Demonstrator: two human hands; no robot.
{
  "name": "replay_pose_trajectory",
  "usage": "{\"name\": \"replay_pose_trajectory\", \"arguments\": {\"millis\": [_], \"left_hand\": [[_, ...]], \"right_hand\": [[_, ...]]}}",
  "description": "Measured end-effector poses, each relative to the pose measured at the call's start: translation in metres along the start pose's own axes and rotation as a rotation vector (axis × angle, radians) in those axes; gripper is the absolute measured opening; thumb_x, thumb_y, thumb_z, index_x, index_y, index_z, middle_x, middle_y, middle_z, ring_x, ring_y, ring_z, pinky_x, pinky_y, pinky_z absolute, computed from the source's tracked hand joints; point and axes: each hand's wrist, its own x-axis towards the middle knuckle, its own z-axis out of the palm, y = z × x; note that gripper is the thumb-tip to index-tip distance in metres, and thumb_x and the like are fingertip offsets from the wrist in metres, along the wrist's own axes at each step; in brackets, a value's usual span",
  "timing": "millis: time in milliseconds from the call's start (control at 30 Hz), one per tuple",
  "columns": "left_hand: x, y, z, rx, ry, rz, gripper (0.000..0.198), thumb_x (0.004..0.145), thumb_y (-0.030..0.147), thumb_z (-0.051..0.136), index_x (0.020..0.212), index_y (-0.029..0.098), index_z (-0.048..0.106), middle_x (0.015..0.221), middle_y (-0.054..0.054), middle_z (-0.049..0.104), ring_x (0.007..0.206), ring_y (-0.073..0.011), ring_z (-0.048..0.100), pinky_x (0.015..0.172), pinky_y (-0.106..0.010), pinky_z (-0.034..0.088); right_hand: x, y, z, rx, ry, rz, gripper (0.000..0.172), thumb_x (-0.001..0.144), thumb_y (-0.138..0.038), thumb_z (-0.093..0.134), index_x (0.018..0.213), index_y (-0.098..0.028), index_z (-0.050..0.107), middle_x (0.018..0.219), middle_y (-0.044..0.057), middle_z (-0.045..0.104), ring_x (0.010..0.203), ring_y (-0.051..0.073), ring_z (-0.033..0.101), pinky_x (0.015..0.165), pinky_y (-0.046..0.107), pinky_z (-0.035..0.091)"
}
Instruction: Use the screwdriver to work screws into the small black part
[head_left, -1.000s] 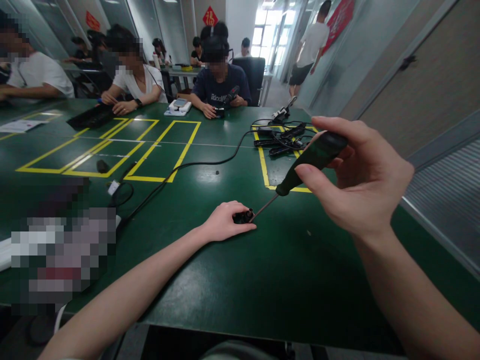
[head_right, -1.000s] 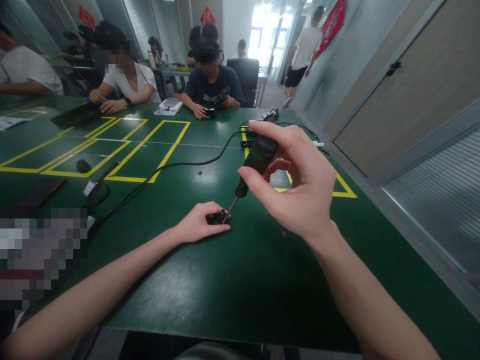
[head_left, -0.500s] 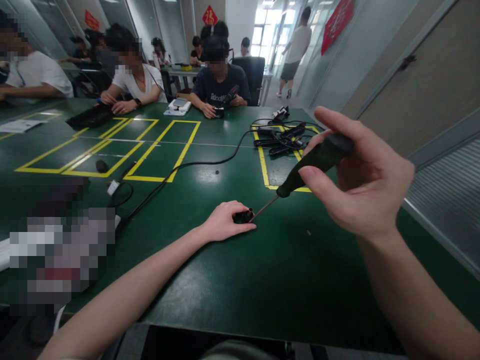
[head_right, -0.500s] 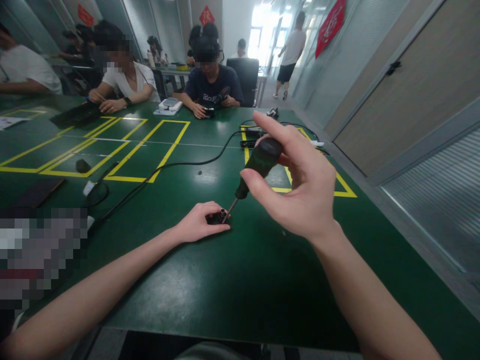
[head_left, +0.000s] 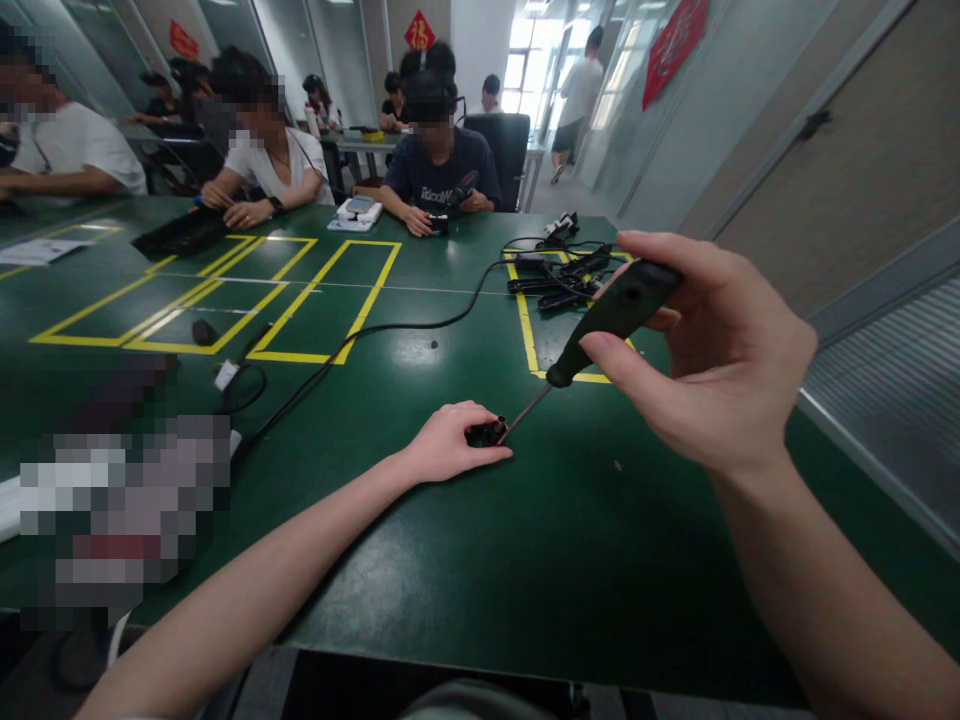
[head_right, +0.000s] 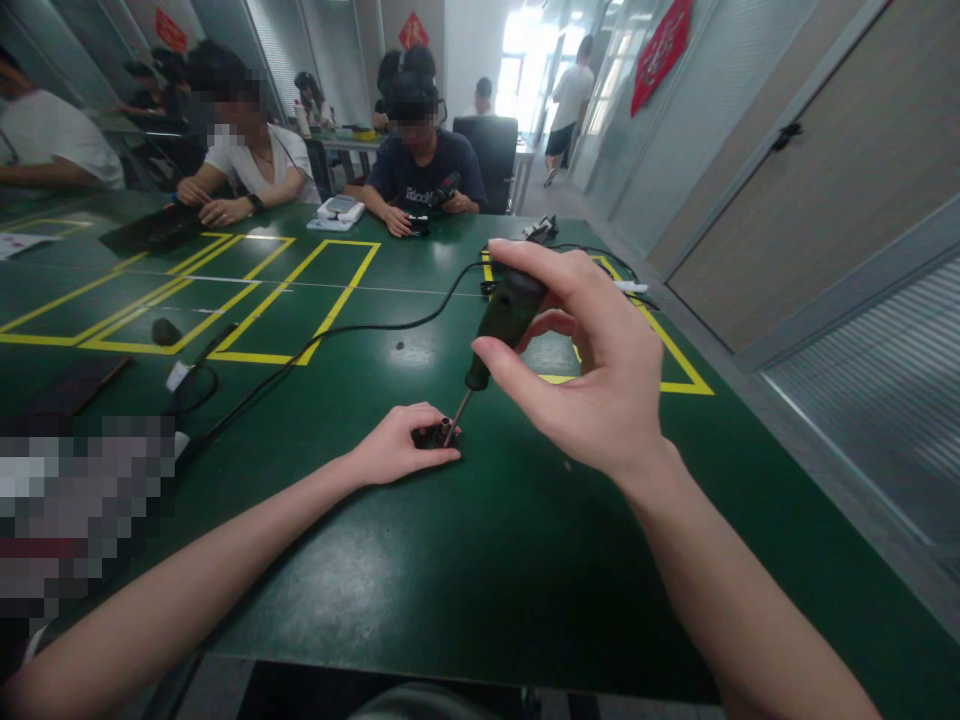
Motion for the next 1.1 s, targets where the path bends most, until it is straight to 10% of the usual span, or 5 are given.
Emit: {"name": "replay_pose_trajectory", "arguments": {"millis": [533,733,1100], "left_hand": [[0.0000,0.0003,0.0003,0.001,-0.001,-0.001,0.029,0.091,0.044,0.085,0.104,0.018,0.081,0.097,-0.007,0.079,0.088,-0.0214,0.071,0.082,-0.033,0.055],[0.0006,0.0006,0.0000,-0.003,0.001,0.000,0.028,0.091,0.042,0.085,0.104,0.018,0.081,0.098,-0.007,0.079,0.088,-0.0215,0.072,0.081,-0.033,0.055],[-0.0005,0.0011,-0.0003,-0.019,0.000,0.006,0.028,0.092,0.041,0.085,0.104,0.017,0.081,0.098,-0.007,0.079,0.090,-0.0225,0.072,0.082,-0.034,0.055]], "right_hand": [[-0.0018,0.0010,0.0017,-0.030,-0.048,0.032,0.084,0.081,-0.025,0.088,0.157,-0.045,0.059,0.116,0.002,0.076,0.095,0.026,0.078,0.065,0.034,0.069],[-0.0020,-0.0013,0.0014,-0.084,-0.043,0.002,0.082,0.080,-0.034,0.091,0.156,-0.045,0.060,0.142,0.003,0.071,0.097,0.025,0.077,0.060,0.031,0.068],[-0.0022,-0.0042,0.0040,0.039,-0.092,0.044,0.076,0.086,-0.023,0.082,0.153,-0.052,0.059,0.137,0.001,0.075,0.119,0.031,0.077,0.083,0.047,0.073]]}}
